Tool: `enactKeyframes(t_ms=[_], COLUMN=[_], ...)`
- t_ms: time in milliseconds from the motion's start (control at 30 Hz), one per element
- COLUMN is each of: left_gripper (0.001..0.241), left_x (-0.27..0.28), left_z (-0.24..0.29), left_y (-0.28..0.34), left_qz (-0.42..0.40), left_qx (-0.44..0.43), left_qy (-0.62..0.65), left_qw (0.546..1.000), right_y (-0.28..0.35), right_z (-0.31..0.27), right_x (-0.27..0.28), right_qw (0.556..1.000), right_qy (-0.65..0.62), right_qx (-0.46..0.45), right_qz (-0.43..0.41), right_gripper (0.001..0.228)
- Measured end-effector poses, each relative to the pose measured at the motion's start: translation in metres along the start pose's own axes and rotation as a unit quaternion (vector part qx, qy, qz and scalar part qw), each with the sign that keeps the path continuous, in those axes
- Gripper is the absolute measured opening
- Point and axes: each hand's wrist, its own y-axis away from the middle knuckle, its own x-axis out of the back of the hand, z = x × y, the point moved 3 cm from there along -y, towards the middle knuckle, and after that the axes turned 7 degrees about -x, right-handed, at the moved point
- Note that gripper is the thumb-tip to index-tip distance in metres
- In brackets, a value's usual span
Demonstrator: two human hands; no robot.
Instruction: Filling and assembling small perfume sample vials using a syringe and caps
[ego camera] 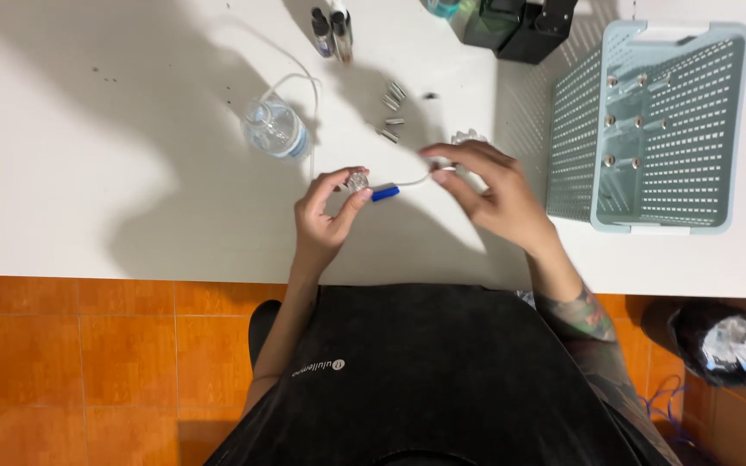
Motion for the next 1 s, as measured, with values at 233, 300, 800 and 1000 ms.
enactKeyframes(t_ms=[233, 300, 800, 1000], left_gripper=[0.024, 0.024, 0.024, 0.024], left_x=[-0.011, -0.014, -0.017, -0.015], left_z=[-0.006, -0.005, -0.009, -0.009], left_y=[-0.009, -0.011, -0.014, -0.014], left_qz=[-0.020, -0.023, -0.012, -0.015], left_qx=[0.002, -0.004, 0.002, -0.005], left_qy=[0.016, 0.013, 0.008, 0.004], left_qw=[1.000, 1.000, 1.000, 1.000], right_y=[0.067, 0.079, 0.118, 0.098], right_z=[0.040, 0.046, 0.092, 0.099], right_x=[-0.006, -0.007, 0.001, -0.002], right_qw=[0.983, 0.960, 0.863, 0.890], right_qy=[0.157, 0.248, 0.467, 0.415], right_qx=[-0.092, -0.124, -0.179, -0.164], right_qz=[-0.033, -0.039, 0.068, 0.093], right_gripper=[0.025, 0.023, 0.029, 0.026])
